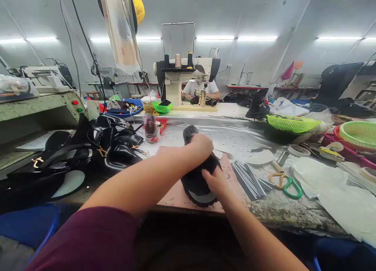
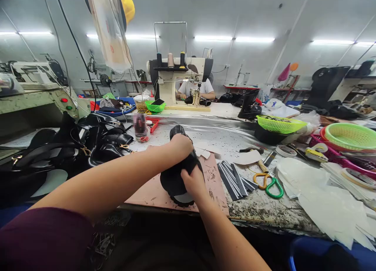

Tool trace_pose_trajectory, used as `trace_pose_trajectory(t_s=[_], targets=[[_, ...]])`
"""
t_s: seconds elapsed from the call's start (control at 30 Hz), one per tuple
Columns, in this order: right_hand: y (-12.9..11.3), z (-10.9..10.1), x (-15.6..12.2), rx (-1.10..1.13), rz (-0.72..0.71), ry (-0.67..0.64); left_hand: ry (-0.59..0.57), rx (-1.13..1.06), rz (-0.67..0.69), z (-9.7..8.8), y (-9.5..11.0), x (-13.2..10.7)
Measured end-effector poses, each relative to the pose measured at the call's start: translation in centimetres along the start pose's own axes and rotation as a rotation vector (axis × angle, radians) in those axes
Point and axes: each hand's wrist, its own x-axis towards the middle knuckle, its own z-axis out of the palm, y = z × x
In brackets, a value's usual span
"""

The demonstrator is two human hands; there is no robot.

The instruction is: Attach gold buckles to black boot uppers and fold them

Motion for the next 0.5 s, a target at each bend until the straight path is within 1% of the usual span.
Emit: trace_pose_trajectory(t_s=[0.1,0.2,0.3,0.43,0.5], targets=[[-1.1,-1.7,0.6,-0.105,-0.009,-0.005,-0.066,0.088,0.022,0.0,-0.2,-0.5],[-1.2,-2.4,0.0,-0.243,-0.002,-0.05,-0.07,0.117,0.044,-0.3,-1.0,-1.2],[-0.6,-1.4,-1.4,-0.337,0.013,-0.128,-0.054,0.118,0.061,-0.7,-2.0,-2.0],[0.6,0.6,-2.7,-0.361,0.041,-0.207,0.003,0.13,0.098,-1.3,-3.8,-3.7],[1.0,1.0,-2.9,-0.338,0.051,-0.217,0.074,0.009,0.081,-0.8,-5.0,-5.3]])
